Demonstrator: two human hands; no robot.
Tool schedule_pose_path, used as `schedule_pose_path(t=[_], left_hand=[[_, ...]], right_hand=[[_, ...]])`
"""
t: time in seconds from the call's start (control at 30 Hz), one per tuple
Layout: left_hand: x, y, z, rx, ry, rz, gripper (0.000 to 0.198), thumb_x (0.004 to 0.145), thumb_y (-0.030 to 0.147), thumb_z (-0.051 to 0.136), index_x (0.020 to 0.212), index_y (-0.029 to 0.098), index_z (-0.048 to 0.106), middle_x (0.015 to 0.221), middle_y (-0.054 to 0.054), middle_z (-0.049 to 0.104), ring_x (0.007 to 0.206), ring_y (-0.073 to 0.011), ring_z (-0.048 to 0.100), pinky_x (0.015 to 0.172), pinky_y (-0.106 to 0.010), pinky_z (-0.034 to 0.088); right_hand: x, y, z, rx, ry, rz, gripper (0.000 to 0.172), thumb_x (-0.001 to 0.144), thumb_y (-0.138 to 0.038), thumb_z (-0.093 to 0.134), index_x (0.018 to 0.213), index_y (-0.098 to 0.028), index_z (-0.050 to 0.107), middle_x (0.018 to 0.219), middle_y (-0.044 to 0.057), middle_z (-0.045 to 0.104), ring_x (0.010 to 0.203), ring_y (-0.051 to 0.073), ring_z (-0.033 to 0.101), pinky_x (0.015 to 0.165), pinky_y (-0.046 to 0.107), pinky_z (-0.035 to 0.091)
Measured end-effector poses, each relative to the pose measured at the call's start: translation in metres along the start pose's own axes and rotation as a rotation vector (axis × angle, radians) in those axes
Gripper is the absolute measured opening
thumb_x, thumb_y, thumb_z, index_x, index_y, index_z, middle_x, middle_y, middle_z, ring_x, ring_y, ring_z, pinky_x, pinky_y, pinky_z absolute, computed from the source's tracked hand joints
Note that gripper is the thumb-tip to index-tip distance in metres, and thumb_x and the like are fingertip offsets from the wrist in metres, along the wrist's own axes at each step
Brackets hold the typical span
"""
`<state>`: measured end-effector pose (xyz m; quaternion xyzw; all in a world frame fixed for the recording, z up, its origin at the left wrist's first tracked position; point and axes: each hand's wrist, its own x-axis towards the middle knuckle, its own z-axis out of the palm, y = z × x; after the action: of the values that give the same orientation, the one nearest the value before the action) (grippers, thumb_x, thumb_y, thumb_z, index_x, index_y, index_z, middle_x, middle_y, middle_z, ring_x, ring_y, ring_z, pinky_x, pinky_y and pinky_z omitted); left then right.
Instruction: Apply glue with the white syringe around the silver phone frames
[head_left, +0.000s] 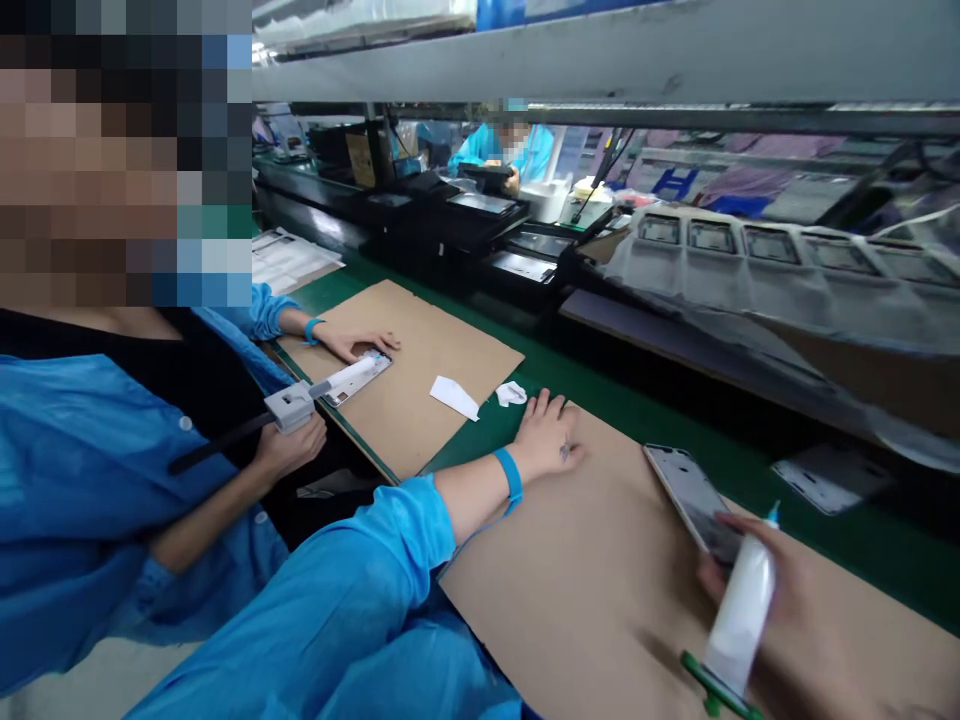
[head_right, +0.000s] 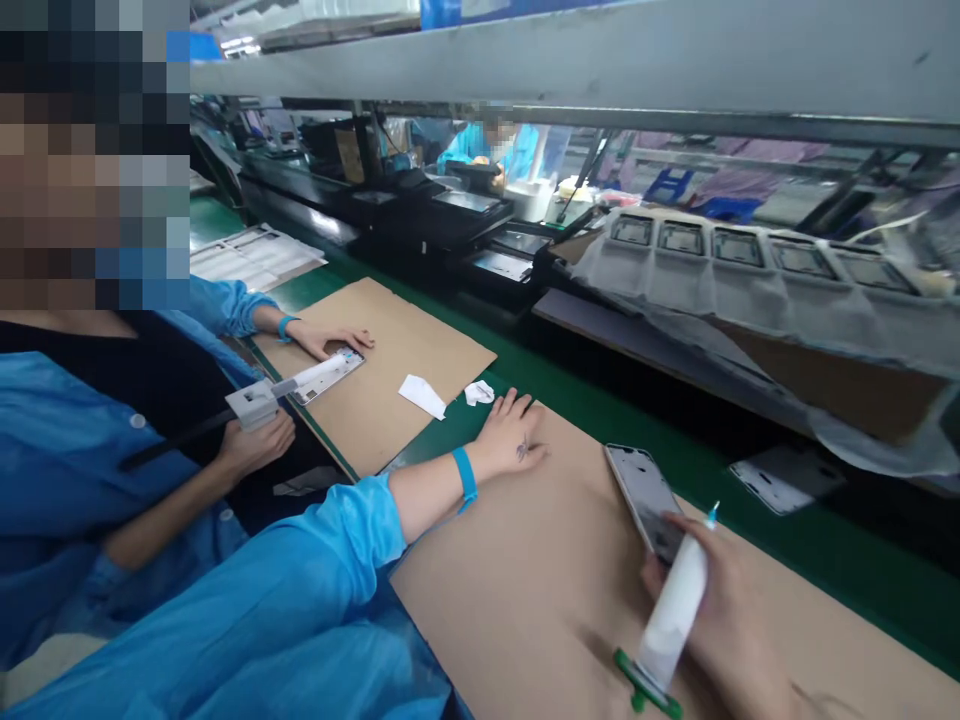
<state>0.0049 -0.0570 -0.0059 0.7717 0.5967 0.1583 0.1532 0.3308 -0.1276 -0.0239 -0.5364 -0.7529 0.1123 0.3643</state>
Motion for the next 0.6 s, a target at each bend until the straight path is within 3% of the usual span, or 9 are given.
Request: schedule_pose_path(t=[0.07, 0.13, 0.2, 0.27, 0.33, 0.43, 0.53, 0.6], left_hand=[[-0.001, 0.003, -0.008, -0.022, -0.02, 0.053, 0.071, 0.104, 0.038, 0.07, 0.166, 0.008, 0.055, 0.179, -0.029, 0.05, 0.176, -0.0503, 0.034, 0.143, -0.072, 0.033], [-0.003, 0.007, -0.017, -0.063, -0.074, 0.159, 0.061, 0.103, 0.024, 0.064, 0.163, 0.013, 0.061, 0.173, -0.022, 0.06, 0.171, -0.04, 0.048, 0.142, -0.062, 0.039], [-0.004, 0.012, -0.026, -0.118, -0.148, 0.271, 0.063, 0.098, 0.012, 0.058, 0.16, 0.019, 0.064, 0.165, -0.016, 0.069, 0.159, -0.0297, 0.063, 0.138, -0.051, 0.049], [-0.007, 0.017, -0.034, -0.167, -0.198, 0.331, 0.072, 0.093, 0.005, 0.054, 0.163, 0.019, 0.062, 0.16, -0.015, 0.074, 0.152, -0.028, 0.069, 0.132, -0.049, 0.055], [-0.009, 0.021, -0.039, -0.207, -0.243, 0.365, 0.073, 0.091, 0.004, 0.053, 0.162, 0.018, 0.061, 0.142, -0.012, 0.084, 0.139, -0.0272, 0.077, 0.125, -0.047, 0.059], [-0.01, 0.027, -0.042, -0.255, -0.306, 0.389, 0.056, 0.1, 0.012, 0.054, 0.154, 0.017, 0.066, 0.118, -0.007, 0.088, 0.109, -0.0235, 0.084, 0.105, -0.038, 0.066], [-0.008, 0.031, -0.037, -0.305, -0.378, 0.405, 0.042, 0.104, 0.021, 0.061, 0.145, 0.019, 0.071, 0.089, 0.001, 0.084, 0.08, -0.0179, 0.08, 0.081, -0.028, 0.063], [-0.004, 0.032, -0.031, -0.335, -0.378, 0.387, 0.038, 0.105, 0.025, 0.063, 0.141, 0.019, 0.072, 0.081, 0.003, 0.08, 0.073, -0.0171, 0.076, 0.074, -0.027, 0.061]], right_hand=[[-0.018, 0.009, 0.007, 0.084, -0.023, -0.128, 0.056, 0.087, -0.049, 0.073, 0.142, -0.06, 0.063, 0.113, 0.01, 0.08, 0.094, 0.053, 0.085, 0.071, 0.079, 0.073], [-0.023, 0.006, 0.013, 0.114, -0.069, -0.318, 0.068, 0.089, -0.038, 0.071, 0.154, -0.055, 0.06, 0.123, 0.011, 0.083, 0.11, 0.055, 0.085, 0.081, 0.082, 0.074], [-0.019, -0.003, 0.014, 0.103, -0.134, -0.486, 0.074, 0.091, -0.028, 0.068, 0.161, -0.048, 0.059, 0.125, 0.011, 0.085, 0.118, 0.052, 0.084, 0.092, 0.084, 0.073], [-0.012, -0.015, 0.011, 0.096, -0.211, -0.573, 0.073, 0.094, -0.017, 0.063, 0.162, -0.044, 0.059, 0.126, 0.011, 0.086, 0.118, 0.046, 0.086, 0.109, 0.085, 0.066], [-0.007, -0.024, 0.008, 0.082, -0.239, -0.583, 0.064, 0.098, -0.01, 0.059, 0.154, -0.04, 0.064, 0.125, 0.01, 0.087, 0.123, 0.041, 0.085, 0.119, 0.082, 0.061], [-0.001, -0.028, 0.007, 0.052, -0.216, -0.515, 0.051, 0.101, -0.009, 0.058, 0.145, -0.033, 0.07, 0.123, 0.012, 0.087, 0.132, 0.04, 0.082, 0.123, 0.08, 0.059], [0.001, -0.023, 0.007, 0.07, -0.229, -0.441, 0.047, 0.101, -0.014, 0.063, 0.145, -0.029, 0.071, 0.135, 0.014, 0.085, 0.138, 0.04, 0.079, 0.123, 0.078, 0.059], [0.001, -0.018, 0.007, 0.114, -0.271, -0.384, 0.051, 0.099, -0.016, 0.066, 0.148, -0.029, 0.069, 0.145, 0.014, 0.082, 0.146, 0.039, 0.075, 0.125, 0.075, 0.059]])
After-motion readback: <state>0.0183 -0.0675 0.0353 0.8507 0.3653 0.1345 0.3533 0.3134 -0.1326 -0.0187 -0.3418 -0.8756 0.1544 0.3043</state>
